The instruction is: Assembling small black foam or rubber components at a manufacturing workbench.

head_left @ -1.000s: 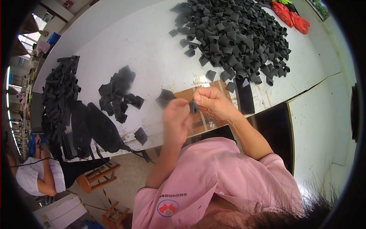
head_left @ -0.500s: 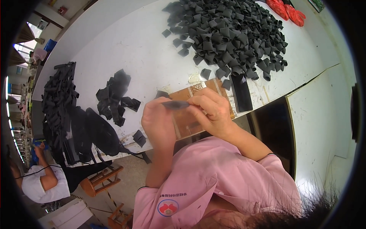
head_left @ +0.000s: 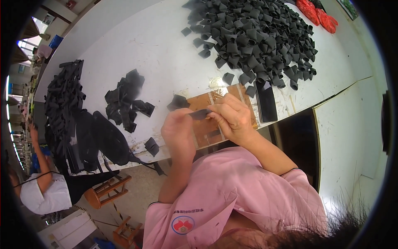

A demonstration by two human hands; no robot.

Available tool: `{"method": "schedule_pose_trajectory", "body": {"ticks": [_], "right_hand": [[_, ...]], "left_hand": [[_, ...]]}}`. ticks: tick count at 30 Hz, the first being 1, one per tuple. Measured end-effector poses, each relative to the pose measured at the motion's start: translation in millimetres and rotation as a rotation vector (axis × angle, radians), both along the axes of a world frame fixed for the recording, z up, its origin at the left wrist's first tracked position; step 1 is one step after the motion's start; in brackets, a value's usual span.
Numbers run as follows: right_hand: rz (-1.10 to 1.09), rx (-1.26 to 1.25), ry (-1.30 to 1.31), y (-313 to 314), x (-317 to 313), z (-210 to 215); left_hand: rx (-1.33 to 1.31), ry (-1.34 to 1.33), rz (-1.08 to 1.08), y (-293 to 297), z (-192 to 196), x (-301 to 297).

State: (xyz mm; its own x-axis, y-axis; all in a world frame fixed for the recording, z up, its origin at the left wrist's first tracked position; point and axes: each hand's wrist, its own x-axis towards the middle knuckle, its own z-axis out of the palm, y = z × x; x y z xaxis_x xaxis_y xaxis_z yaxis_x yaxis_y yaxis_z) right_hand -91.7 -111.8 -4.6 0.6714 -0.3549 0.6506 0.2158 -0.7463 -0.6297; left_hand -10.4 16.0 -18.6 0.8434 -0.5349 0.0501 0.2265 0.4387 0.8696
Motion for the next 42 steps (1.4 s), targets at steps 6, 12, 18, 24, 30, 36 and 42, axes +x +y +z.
{"method": "schedule_pose_trajectory", "body": {"ticks": [6, 12, 18, 24, 30, 36, 42], "right_hand": [[-0.044, -0.024, -0.015, 8, 2, -1], [0.123, 0.534, 0.028, -15, -11, 12], [-0.169, 1.045, -0.111, -38, -8, 3], [-0.007, 1.144, 0.346, 16, -26, -30], [0.136, 0.506, 0.393, 46, -22, -35], [0.147, 0.038, 0.141, 65, 4, -1], [0.057, 0.048, 0.168, 48, -12, -8]], "left_hand": [[0.014, -0.016, 0.006, 5, -8, -1], [0.127, -0.171, 0.148, 6, -17, -10], [1.04, -0.705, 0.577, 106, -84, 24], [1.369, -0.91, 0.592, 147, -118, 43], [1.24, -0.932, 0.624, 134, -103, 45], [0.823, -1.115, 0.292, 64, -17, 8], [0.547, -1.014, 0.265, 29, -12, -17]]}}
